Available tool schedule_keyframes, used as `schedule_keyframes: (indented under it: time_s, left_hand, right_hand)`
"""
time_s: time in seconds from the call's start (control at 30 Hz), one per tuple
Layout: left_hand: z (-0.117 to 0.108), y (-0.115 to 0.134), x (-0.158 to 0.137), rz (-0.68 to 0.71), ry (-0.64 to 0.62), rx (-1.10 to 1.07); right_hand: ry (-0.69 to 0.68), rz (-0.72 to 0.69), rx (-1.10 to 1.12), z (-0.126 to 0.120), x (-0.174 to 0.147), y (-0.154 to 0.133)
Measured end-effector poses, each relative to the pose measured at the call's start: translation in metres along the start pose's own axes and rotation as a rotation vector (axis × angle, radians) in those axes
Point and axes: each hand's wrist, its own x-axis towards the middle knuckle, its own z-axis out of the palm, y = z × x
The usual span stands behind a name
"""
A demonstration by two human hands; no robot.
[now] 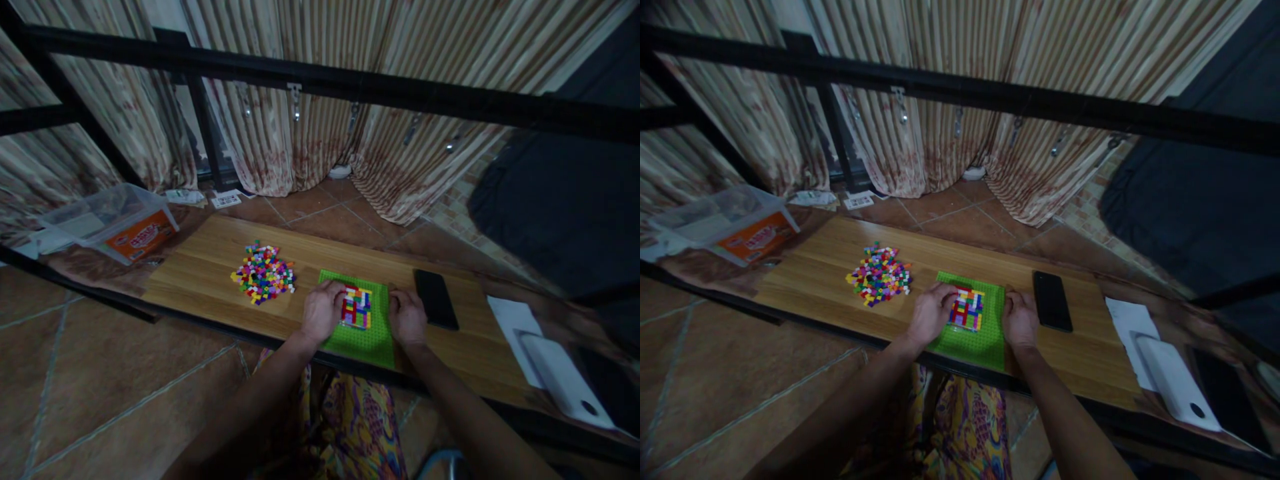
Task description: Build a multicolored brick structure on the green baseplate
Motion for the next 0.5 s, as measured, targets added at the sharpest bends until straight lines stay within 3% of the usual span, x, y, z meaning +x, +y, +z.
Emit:
schedule_keyframes:
  time_s: [0.5]
  left_hand:
    - [0.0035, 0.0014, -0.0005, 0.02, 0.069, 0.058]
  right_hand:
    - [-0.001, 0.017, 0.009, 0.0006, -0.0003, 0.0007]
